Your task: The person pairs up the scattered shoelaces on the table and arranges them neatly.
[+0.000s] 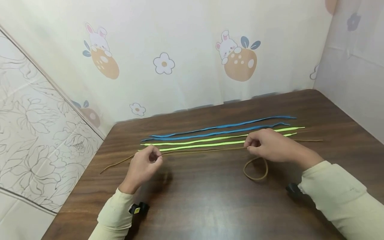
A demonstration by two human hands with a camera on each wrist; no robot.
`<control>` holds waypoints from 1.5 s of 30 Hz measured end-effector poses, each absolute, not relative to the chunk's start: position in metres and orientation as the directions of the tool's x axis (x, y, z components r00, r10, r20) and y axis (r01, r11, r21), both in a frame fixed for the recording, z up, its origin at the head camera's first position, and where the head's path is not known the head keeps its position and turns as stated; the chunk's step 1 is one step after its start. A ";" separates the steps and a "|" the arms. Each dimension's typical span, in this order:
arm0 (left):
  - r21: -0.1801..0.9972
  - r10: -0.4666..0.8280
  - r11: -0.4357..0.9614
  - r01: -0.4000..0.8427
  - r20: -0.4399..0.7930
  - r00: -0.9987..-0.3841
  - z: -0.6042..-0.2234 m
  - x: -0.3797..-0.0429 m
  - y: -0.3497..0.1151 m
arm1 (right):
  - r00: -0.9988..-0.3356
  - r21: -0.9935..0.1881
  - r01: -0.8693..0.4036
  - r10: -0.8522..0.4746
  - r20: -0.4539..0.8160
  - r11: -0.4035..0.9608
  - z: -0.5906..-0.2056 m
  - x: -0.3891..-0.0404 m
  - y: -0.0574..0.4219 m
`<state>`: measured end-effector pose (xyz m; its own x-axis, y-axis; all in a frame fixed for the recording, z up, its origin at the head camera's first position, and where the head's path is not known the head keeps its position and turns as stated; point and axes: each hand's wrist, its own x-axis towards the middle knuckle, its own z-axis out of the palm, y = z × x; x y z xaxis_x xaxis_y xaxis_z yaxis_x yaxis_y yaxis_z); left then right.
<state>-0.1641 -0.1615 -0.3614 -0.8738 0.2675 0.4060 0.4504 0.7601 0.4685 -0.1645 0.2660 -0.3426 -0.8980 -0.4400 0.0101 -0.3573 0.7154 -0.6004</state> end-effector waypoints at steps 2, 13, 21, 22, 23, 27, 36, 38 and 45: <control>0.473 0.261 0.762 0.443 0.401 -0.878 -0.363 -0.164 -0.163 | -0.908 -0.610 -0.349 -0.418 0.032 0.711 -0.343 -0.163 0.267; 0.484 0.223 0.768 0.420 0.413 -0.883 -0.363 -0.167 -0.169 | -0.929 -0.594 -0.365 -0.321 0.184 0.717 -0.341 -0.164 0.274; 0.467 0.205 0.797 0.384 0.388 -0.898 -0.365 -0.170 -0.174 | -0.960 -0.645 -0.280 -0.198 0.198 0.711 -0.342 -0.167 0.283; 0.466 0.202 0.799 0.380 0.387 -0.900 -0.365 -0.171 -0.175 | -0.962 -0.652 -0.274 -0.187 0.200 0.707 -0.342 -0.167 0.284; 0.466 0.200 0.800 0.378 0.386 -0.900 -0.365 -0.171 -0.175 | -0.966 -0.661 -0.259 -0.169 0.198 0.705 -0.342 -0.167 0.285; 0.465 0.201 0.804 0.371 0.375 -0.905 -0.365 -0.173 -0.177 | -0.969 -0.687 -0.242 -0.130 0.211 0.686 -0.341 -0.168 0.289; 0.482 0.181 0.819 0.311 0.297 -0.938 -0.367 -0.177 -0.187 | -0.975 -0.756 -0.194 -0.036 0.220 0.625 -0.341 -0.169 0.298; 0.479 0.187 0.821 0.311 0.289 -0.939 -0.368 -0.178 -0.188 | -0.975 -0.768 -0.186 -0.018 0.222 0.613 -0.340 -0.169 0.300; 0.467 0.244 0.812 0.349 0.272 -0.931 -0.368 -0.180 -0.189 | -0.976 -0.794 -0.162 0.025 0.218 0.586 -0.337 -0.169 0.311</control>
